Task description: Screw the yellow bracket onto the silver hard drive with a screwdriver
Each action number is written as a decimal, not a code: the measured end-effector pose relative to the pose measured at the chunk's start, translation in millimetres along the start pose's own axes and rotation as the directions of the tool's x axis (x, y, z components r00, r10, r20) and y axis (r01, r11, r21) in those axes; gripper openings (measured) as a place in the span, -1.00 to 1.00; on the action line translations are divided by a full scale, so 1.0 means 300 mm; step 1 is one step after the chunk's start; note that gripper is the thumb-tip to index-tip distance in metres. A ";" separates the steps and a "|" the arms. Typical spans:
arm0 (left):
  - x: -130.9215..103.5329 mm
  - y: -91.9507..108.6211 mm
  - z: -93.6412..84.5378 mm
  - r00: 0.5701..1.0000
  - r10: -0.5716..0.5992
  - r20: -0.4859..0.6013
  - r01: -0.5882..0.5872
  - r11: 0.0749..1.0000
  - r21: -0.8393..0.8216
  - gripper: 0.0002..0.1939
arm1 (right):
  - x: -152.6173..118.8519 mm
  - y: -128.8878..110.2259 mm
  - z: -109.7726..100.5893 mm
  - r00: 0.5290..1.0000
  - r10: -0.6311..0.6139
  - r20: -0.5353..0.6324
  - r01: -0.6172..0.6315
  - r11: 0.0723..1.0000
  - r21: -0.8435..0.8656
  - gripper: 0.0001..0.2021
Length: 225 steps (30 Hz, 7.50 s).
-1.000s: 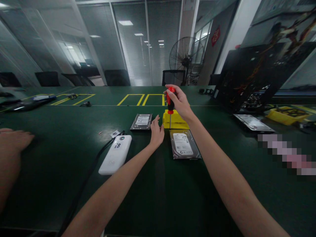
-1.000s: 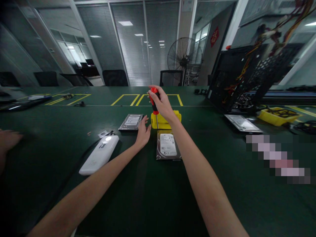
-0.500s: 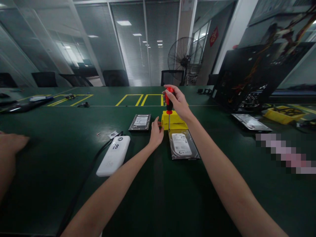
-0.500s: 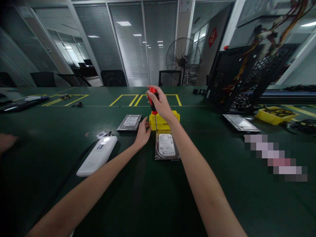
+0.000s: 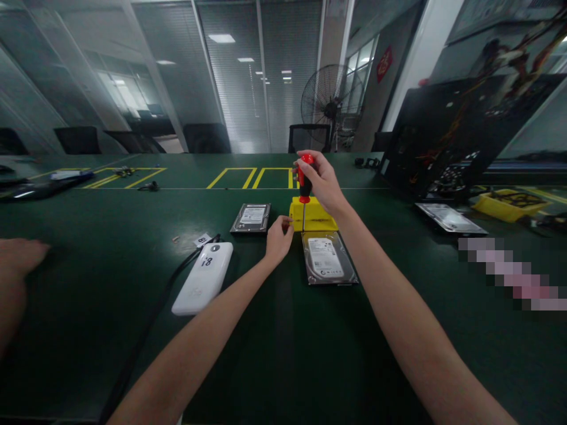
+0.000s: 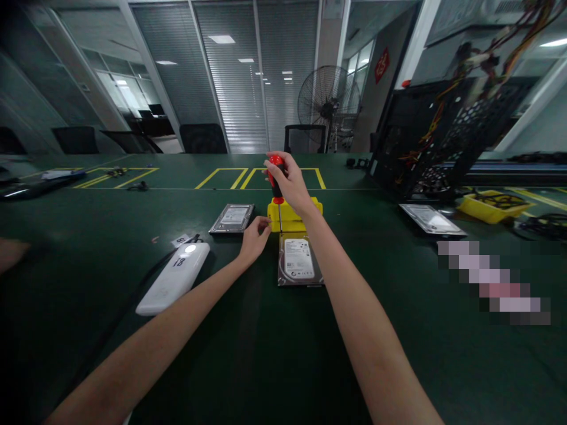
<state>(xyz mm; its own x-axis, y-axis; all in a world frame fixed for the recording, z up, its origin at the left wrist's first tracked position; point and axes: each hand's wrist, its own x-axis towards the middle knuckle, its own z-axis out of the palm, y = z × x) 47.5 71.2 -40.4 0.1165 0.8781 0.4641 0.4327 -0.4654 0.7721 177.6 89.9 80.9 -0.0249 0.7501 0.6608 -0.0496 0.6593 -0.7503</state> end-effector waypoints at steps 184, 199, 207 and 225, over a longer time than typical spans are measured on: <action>-0.002 0.004 0.001 0.975 -0.081 0.206 0.110 0.985 -0.132 -0.76 | -0.005 -0.015 0.014 0.999 -0.038 -0.007 0.037 0.992 -0.118 -0.69; 0.001 -0.012 0.005 0.977 -0.066 0.201 0.092 0.988 -0.121 -0.74 | -0.001 0.005 0.000 0.998 -0.065 0.007 0.066 0.983 -0.171 -0.66; 0.001 -0.002 0.003 0.975 -0.084 0.205 0.112 0.985 -0.129 -0.75 | -0.003 0.002 -0.002 0.997 -0.076 -0.023 0.071 0.980 -0.186 -0.65; 0.007 -0.034 0.017 0.979 -0.063 0.194 0.089 0.988 -0.130 -0.74 | -0.009 0.003 -0.006 0.997 -0.043 -0.070 0.033 0.990 -0.140 -0.61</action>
<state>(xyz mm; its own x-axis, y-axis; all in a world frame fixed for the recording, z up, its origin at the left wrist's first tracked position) 47.8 78.3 -49.6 0.2599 0.9105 0.3216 0.3217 -0.3957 0.8602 179.4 88.5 78.3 0.0468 0.7231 0.6892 0.0901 0.6841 -0.7238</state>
